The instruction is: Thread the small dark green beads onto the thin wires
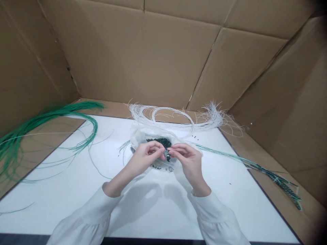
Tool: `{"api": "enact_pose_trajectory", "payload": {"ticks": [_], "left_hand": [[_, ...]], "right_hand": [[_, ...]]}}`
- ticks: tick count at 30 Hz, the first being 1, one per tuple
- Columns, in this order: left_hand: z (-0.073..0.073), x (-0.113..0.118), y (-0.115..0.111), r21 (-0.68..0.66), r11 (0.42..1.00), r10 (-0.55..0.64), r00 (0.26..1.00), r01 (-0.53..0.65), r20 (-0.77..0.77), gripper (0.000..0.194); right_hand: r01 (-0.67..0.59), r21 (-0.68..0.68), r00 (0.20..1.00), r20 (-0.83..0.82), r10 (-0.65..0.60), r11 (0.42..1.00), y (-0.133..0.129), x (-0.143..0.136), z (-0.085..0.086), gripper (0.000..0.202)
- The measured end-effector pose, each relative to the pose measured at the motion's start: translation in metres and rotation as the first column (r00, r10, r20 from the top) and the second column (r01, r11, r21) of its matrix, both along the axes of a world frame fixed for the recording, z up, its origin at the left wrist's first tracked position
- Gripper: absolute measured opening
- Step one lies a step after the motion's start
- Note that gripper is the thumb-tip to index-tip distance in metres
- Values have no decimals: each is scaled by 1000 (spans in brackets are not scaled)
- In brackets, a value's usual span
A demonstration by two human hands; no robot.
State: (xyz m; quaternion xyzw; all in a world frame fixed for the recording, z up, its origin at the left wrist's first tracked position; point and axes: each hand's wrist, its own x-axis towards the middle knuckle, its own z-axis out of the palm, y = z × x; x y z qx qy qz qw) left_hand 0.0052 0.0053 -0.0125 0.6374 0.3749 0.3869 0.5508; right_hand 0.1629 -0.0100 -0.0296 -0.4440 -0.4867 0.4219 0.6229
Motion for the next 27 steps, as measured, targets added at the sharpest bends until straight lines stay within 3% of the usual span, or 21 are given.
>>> {"api": "enact_pose_trajectory", "payload": {"ticks": [5,8,14,24,27], "left_hand": [[0,1,1,-21,999,28,1000,-28,-6,22],[-1,1,1,-32,999,20,1000,-20,15,22],[-1,2,-2,-67,998,9,997,-5,70,21],[1,2,-2,-55,998,3,998,0,57,23],[0,3,-3,-63,998,-14,998,18,68,26]], "right_hand": [[85,259,934,316,-168,962,-5,2,-4,4],[121,328,906,348,-239,937,-6,2,-7,8],[142,249,945,252,-206,958,-8,-1,-6,8],[161,266,925,294,-239,950,-10,-3,-7,6],[172,194,956,205,-211,966,-9,-4,-6,10]]}}
